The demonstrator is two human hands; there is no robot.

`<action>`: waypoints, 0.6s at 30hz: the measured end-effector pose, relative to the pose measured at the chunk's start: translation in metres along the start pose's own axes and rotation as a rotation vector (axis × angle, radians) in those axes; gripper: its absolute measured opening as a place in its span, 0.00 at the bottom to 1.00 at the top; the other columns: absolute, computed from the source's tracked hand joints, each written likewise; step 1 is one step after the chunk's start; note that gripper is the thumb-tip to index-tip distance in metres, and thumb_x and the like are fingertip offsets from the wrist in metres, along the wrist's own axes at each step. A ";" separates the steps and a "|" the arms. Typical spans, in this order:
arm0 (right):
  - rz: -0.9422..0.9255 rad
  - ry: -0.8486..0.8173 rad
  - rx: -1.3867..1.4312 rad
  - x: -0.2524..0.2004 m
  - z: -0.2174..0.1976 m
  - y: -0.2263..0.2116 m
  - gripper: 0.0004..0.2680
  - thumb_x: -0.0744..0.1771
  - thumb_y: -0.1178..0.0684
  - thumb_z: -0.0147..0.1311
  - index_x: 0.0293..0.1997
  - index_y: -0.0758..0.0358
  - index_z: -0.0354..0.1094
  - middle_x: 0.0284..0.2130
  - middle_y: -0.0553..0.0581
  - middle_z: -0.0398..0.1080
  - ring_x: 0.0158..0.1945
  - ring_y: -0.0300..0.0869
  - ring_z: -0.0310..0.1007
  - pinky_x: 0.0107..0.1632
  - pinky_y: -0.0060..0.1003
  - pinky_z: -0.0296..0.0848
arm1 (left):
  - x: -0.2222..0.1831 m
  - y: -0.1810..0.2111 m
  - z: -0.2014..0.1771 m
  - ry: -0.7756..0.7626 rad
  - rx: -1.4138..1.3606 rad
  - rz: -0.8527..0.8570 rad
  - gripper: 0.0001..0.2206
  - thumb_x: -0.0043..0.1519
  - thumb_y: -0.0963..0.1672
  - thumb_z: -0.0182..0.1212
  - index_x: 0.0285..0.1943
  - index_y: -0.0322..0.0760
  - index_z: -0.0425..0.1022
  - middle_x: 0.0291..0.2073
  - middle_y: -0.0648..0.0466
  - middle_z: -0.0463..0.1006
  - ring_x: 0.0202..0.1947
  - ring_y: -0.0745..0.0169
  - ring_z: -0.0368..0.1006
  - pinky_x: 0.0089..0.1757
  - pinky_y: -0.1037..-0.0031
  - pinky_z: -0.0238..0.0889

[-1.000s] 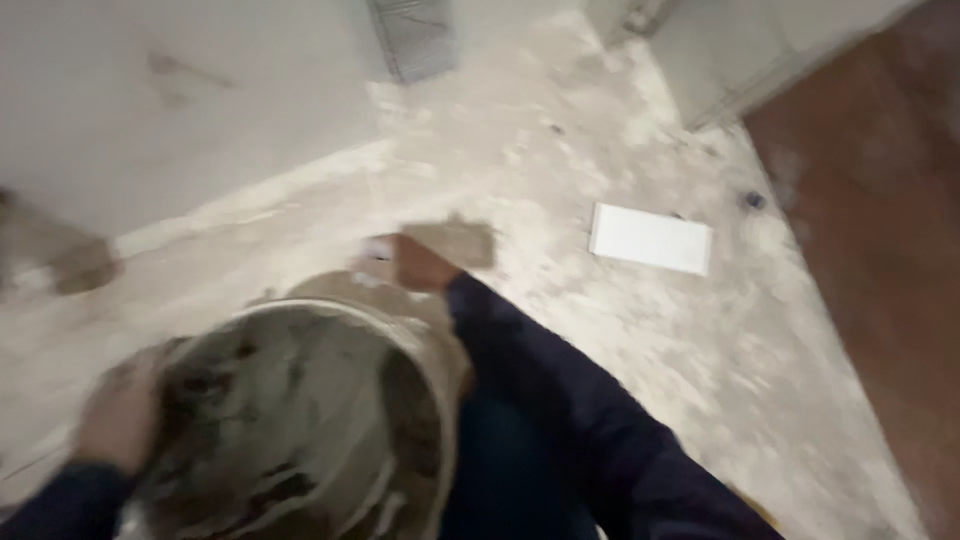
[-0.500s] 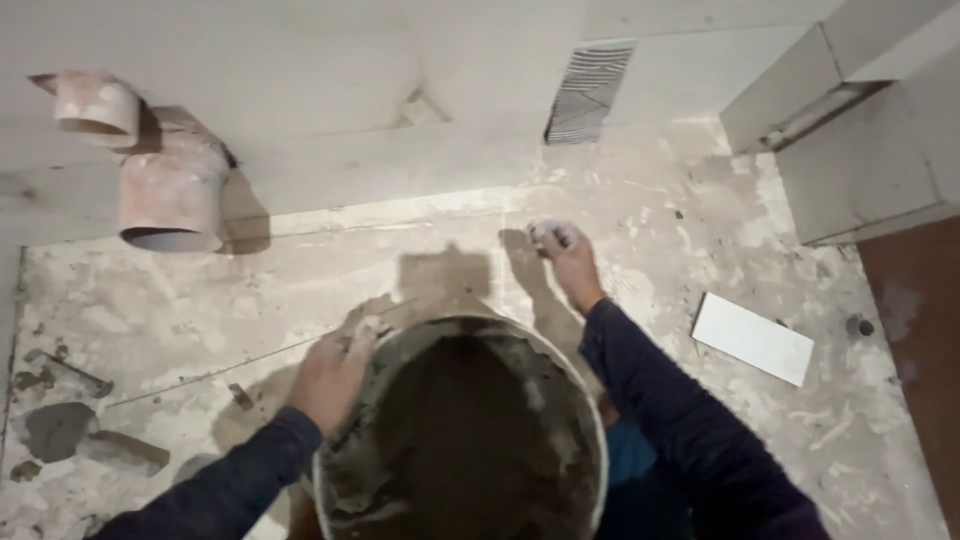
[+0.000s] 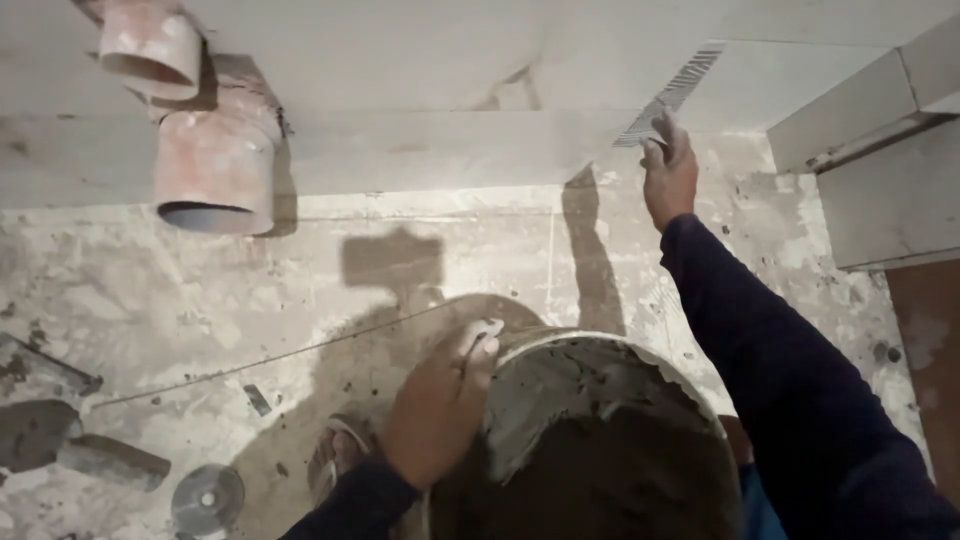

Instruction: The person fits a tile around pipes on a wall, applies adhesive to the wall, and presses the tile into place. They then measure and cut a second tile using a circular saw before fitting it into the remaining gap.

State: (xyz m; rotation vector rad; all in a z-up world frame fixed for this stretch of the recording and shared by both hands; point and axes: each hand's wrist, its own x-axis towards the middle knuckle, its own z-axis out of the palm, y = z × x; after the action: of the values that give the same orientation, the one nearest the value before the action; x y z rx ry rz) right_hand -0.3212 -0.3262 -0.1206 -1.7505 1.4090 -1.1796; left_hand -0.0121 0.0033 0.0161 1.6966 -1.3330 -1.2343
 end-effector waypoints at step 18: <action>-0.108 0.003 -0.058 0.003 0.024 0.021 0.24 0.70 0.65 0.52 0.76 0.65 0.49 0.62 0.67 0.70 0.59 0.48 0.77 0.59 0.39 0.74 | 0.005 0.007 -0.001 0.031 -0.038 0.126 0.19 0.69 0.49 0.47 0.61 0.32 0.73 0.54 0.40 0.79 0.56 0.43 0.75 0.54 0.64 0.66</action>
State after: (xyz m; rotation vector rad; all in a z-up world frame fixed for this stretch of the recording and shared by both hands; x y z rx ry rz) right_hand -0.3084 -0.3363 -0.1485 -1.8861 1.3777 -1.2088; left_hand -0.0128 -0.0039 0.0213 1.5738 -1.3678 -1.1497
